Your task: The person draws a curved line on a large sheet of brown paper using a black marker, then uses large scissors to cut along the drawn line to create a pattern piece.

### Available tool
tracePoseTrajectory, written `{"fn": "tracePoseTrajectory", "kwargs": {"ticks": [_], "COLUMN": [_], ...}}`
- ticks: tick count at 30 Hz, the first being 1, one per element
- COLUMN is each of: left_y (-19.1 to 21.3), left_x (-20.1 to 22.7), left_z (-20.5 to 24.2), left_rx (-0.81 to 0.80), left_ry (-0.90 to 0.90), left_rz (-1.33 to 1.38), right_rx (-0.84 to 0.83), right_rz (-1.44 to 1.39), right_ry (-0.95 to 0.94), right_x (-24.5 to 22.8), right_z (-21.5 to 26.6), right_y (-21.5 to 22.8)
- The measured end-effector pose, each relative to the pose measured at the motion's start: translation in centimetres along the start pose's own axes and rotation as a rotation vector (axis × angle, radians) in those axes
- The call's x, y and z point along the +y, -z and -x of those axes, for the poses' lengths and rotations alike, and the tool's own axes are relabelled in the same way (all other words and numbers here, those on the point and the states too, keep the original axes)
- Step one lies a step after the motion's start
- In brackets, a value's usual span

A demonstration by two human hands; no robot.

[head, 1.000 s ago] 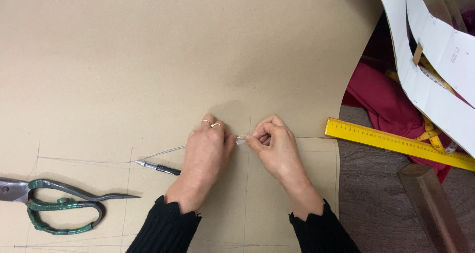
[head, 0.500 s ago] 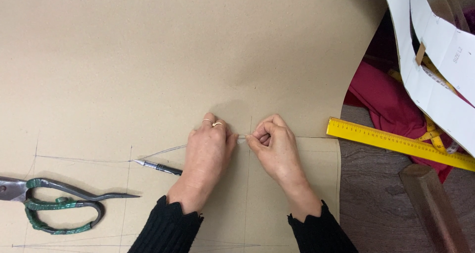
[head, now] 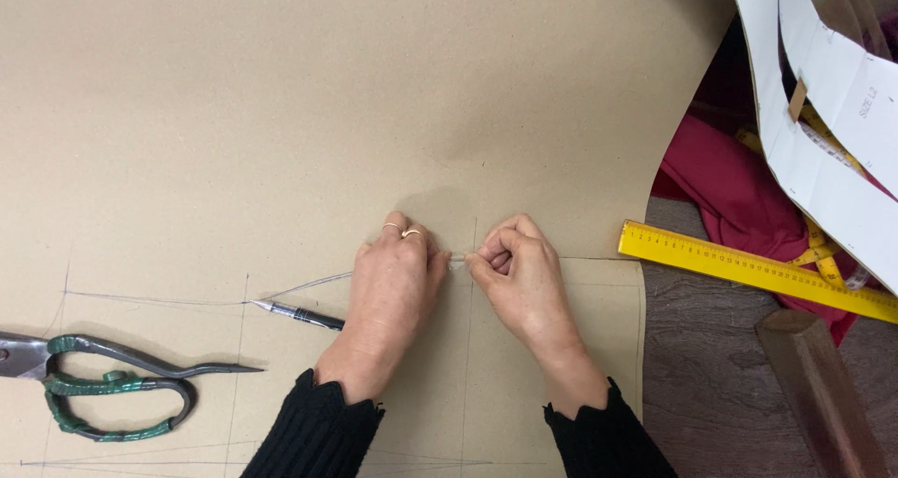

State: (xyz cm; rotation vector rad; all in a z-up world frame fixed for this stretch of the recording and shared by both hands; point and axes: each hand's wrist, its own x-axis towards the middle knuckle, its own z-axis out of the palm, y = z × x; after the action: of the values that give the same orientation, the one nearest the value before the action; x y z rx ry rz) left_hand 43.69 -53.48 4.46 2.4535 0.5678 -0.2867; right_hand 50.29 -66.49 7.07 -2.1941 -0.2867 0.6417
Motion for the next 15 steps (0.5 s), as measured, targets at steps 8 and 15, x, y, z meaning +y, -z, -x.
{"fn": "tracePoseTrajectory", "kwargs": {"ticks": [8,15], "left_y": [0.22,0.34], "left_x": [0.13,0.26], "left_z": [-0.03,0.09], "left_rx": [0.002,0.006], "left_ry": [0.002,-0.001], "left_rz": [0.007,0.002], "right_rx": [0.012,0.016], "right_rz": [0.002,0.006], "right_ry": [0.013,0.019], "right_x": [0.00,-0.15], "right_z": [-0.11,0.02], "right_y": [-0.06,-0.12]}}
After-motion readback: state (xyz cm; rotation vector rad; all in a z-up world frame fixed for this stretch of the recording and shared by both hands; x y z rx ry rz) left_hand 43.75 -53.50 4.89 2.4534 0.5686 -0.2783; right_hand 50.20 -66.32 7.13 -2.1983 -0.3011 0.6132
